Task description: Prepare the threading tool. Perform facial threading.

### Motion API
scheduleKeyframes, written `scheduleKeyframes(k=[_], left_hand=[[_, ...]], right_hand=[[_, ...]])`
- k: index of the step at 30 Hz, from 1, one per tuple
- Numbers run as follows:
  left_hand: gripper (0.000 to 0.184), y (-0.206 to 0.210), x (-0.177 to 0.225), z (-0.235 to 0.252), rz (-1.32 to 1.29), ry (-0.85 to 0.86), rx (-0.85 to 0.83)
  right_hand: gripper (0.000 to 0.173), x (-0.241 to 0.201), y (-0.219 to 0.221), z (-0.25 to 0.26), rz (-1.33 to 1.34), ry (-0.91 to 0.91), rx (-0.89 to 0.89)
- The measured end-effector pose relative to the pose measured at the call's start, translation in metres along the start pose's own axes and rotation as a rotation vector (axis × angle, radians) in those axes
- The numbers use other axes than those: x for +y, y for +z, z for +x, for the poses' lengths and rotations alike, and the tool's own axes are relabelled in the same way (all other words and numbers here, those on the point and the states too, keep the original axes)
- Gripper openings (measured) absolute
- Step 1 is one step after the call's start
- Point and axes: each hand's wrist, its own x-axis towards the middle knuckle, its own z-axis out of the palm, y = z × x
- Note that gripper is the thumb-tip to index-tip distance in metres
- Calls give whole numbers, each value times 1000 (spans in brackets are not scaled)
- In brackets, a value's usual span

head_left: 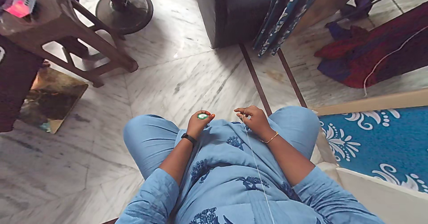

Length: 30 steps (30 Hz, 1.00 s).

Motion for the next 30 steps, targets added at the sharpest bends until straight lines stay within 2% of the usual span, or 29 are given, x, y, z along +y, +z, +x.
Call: scheduleKeyframes(k=[9, 30], left_hand=[[31, 2, 0, 0, 41, -19, -69], [33, 4, -2, 1, 84, -36, -93]], right_hand=[[26, -4, 2, -1, 67, 46, -116], [26, -4, 4, 0, 62, 55, -134]])
